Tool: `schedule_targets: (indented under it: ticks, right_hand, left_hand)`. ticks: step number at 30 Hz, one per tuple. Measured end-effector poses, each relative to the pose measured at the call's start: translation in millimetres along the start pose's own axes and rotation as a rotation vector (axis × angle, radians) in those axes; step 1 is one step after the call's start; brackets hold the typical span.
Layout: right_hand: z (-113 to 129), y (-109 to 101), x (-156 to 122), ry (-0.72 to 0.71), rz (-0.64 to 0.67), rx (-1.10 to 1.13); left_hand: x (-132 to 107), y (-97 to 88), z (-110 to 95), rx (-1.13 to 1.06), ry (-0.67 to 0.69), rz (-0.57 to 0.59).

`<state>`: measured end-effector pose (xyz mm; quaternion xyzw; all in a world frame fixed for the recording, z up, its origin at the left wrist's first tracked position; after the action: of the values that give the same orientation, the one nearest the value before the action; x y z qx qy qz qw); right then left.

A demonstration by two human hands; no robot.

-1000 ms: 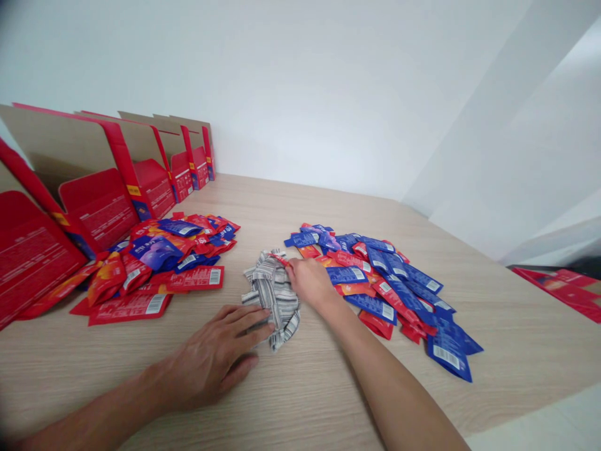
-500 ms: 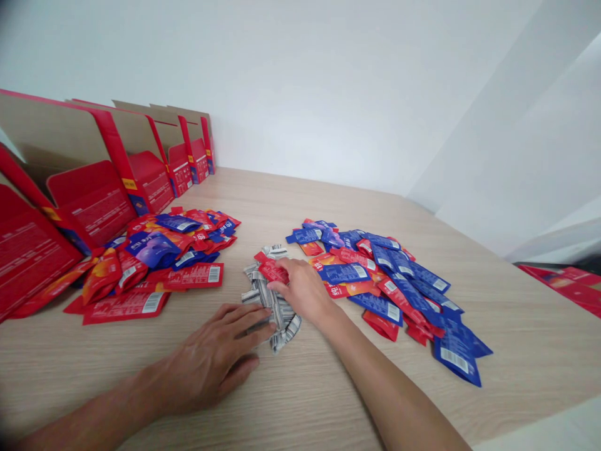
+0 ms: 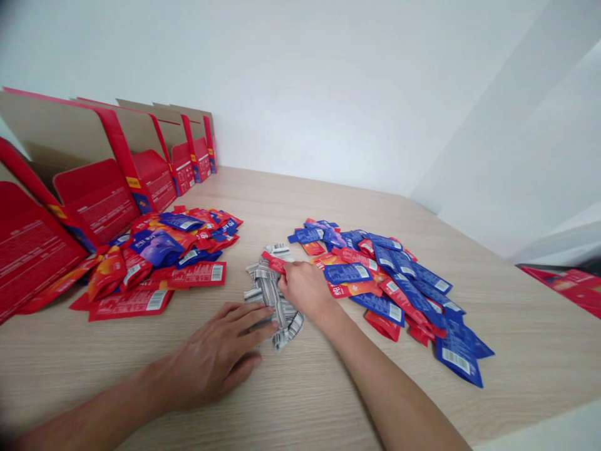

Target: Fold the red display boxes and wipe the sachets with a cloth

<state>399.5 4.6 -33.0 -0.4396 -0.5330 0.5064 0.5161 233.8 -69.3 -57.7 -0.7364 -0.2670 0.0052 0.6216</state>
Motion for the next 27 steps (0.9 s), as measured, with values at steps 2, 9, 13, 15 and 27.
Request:
schedule_targets:
  ticks: [2, 9, 13, 15, 27]
  right_hand:
    - [2, -1, 0, -0.004, 0.006, -0.024]
    - [-29, -12, 5, 0.111, -0.069, 0.093]
    - [-20, -25, 13, 0.171, -0.264, 0.624]
    - [7, -15, 25, 0.162, -0.171, 1.034]
    - [175, 20, 121, 0.149, 0.229, 1.706]
  left_hand:
    - [0, 0.9, 1, -0.001, -0.008, 0.015]
    - [0, -2.9, -1, 0.007, 0.005, 0.012]
    - [2, -3.7, -2, 0.003, 0.012, 0.008]
    - [2, -2.7, -3, -0.007, 0.014, 0.009]
    - [1, -9.0, 0, -0.098, -0.059, 0.108]
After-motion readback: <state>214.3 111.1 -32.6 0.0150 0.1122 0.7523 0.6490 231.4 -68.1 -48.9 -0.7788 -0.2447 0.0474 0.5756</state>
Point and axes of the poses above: each hand's wrist, its own x-axis towards the middle knuckle, its own y-axis out of the palm, z = x × y, the point moved 7 cm from there along x, towards the middle knuckle, and after that the axes turned 4 degrees about x, right-handed, at the moved point
